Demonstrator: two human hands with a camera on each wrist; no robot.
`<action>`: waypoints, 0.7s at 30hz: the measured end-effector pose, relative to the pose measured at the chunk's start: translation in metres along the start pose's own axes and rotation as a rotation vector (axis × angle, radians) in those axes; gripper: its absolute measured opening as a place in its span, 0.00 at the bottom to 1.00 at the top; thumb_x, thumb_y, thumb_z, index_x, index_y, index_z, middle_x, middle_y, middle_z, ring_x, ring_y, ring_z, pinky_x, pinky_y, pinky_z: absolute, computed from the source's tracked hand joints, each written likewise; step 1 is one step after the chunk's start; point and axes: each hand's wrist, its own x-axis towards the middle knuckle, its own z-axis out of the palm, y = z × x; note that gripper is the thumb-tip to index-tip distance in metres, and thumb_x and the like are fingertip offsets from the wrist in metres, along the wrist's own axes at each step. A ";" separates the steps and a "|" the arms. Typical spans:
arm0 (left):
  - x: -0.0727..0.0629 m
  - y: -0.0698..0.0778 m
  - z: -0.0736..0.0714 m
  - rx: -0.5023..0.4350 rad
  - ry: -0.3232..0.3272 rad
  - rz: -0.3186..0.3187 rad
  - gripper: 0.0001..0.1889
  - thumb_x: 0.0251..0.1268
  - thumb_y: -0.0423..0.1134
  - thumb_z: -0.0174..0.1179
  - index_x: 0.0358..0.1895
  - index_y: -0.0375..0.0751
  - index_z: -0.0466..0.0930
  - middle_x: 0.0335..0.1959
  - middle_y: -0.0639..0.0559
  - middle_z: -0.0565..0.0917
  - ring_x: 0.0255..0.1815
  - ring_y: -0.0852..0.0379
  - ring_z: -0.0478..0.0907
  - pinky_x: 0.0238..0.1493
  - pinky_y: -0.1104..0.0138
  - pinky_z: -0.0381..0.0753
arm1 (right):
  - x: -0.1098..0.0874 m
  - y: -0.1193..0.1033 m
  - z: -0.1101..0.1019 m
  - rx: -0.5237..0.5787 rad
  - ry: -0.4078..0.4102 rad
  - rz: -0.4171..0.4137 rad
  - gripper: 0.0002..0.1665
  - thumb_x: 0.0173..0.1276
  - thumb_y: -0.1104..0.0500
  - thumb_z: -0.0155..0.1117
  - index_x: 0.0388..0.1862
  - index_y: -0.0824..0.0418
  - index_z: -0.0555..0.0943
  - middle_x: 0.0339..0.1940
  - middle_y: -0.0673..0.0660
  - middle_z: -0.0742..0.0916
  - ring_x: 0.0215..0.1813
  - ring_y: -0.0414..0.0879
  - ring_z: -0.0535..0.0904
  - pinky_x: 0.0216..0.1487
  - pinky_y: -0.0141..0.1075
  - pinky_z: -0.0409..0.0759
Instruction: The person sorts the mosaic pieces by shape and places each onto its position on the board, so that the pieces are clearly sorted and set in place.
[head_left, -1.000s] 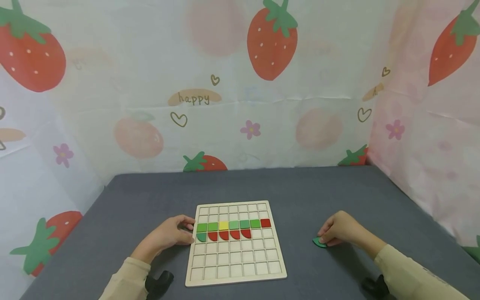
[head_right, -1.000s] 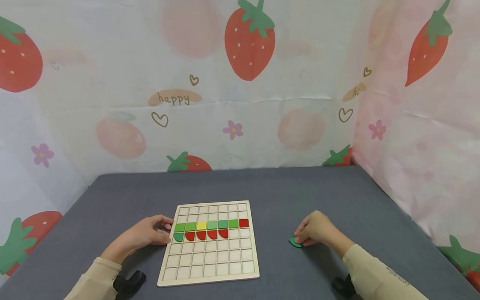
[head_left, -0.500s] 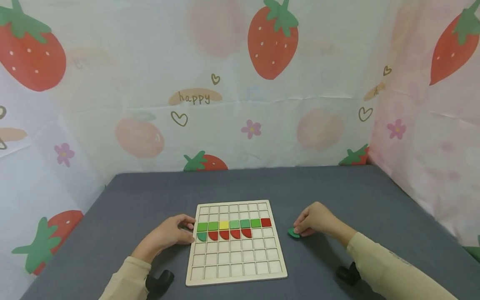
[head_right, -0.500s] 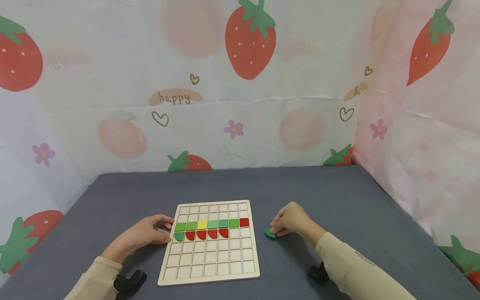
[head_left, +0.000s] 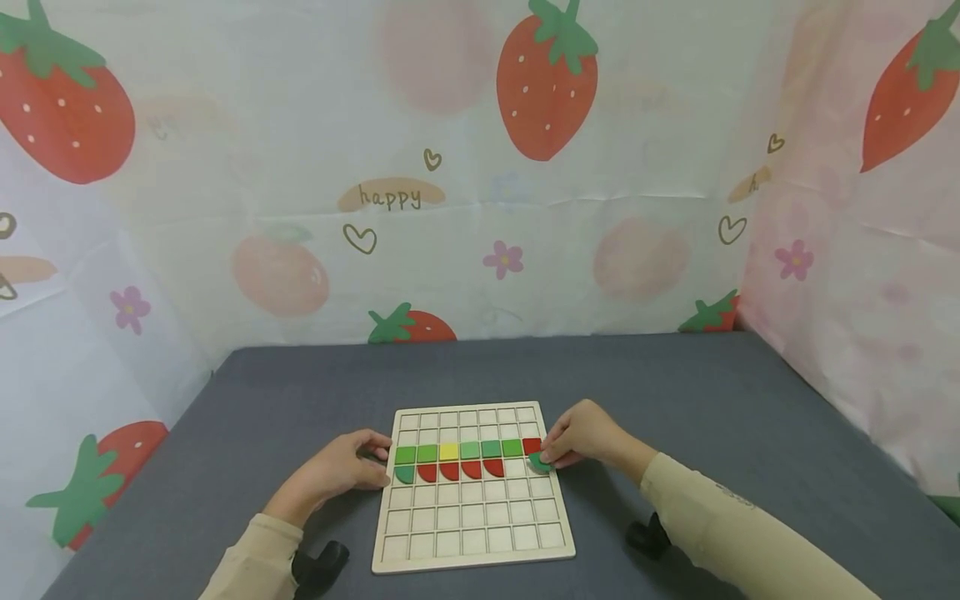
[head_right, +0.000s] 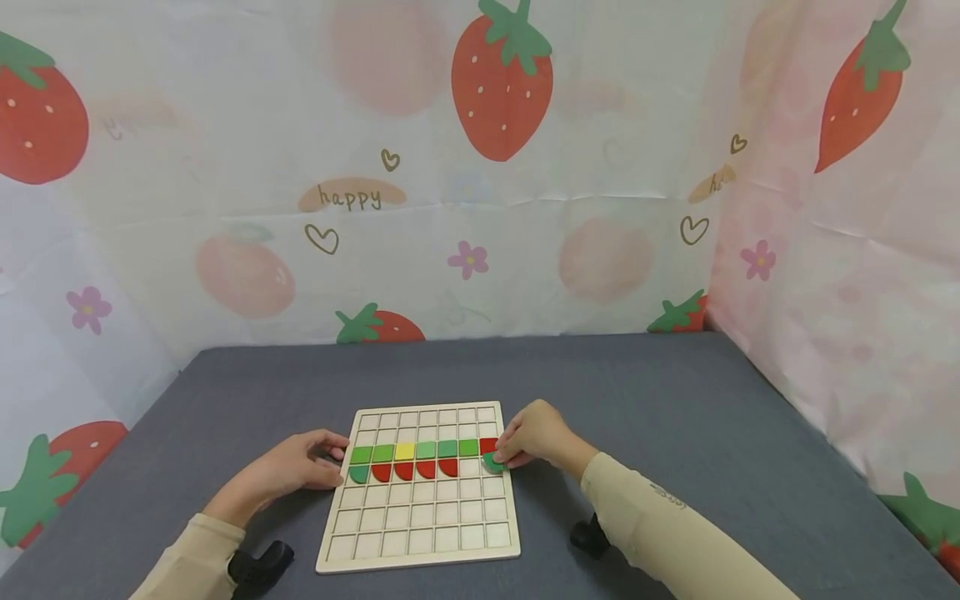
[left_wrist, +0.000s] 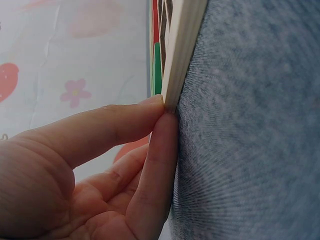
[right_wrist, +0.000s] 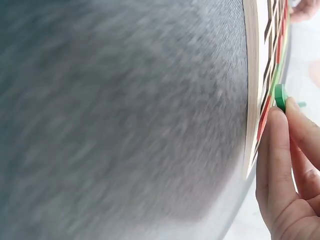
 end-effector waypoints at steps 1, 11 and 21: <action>0.000 0.000 0.000 -0.003 0.003 -0.005 0.30 0.56 0.24 0.66 0.64 0.23 0.68 0.47 0.40 0.74 0.42 0.54 0.78 0.43 0.62 0.83 | 0.001 -0.002 0.002 0.001 -0.004 -0.001 0.05 0.52 0.69 0.77 0.29 0.69 0.88 0.30 0.58 0.90 0.27 0.46 0.88 0.33 0.38 0.87; -0.001 0.002 0.001 0.006 0.010 -0.008 0.30 0.57 0.24 0.65 0.64 0.23 0.68 0.47 0.40 0.73 0.41 0.56 0.78 0.44 0.62 0.84 | 0.005 -0.010 0.018 -0.001 -0.015 -0.049 0.05 0.51 0.70 0.77 0.29 0.68 0.88 0.26 0.58 0.90 0.24 0.46 0.87 0.32 0.38 0.86; -0.001 0.002 0.003 0.003 0.027 -0.021 0.29 0.56 0.24 0.66 0.63 0.24 0.69 0.47 0.41 0.73 0.40 0.56 0.78 0.44 0.62 0.84 | 0.005 -0.013 0.031 -0.043 0.046 -0.058 0.06 0.49 0.71 0.78 0.23 0.66 0.87 0.23 0.56 0.88 0.21 0.44 0.85 0.29 0.36 0.85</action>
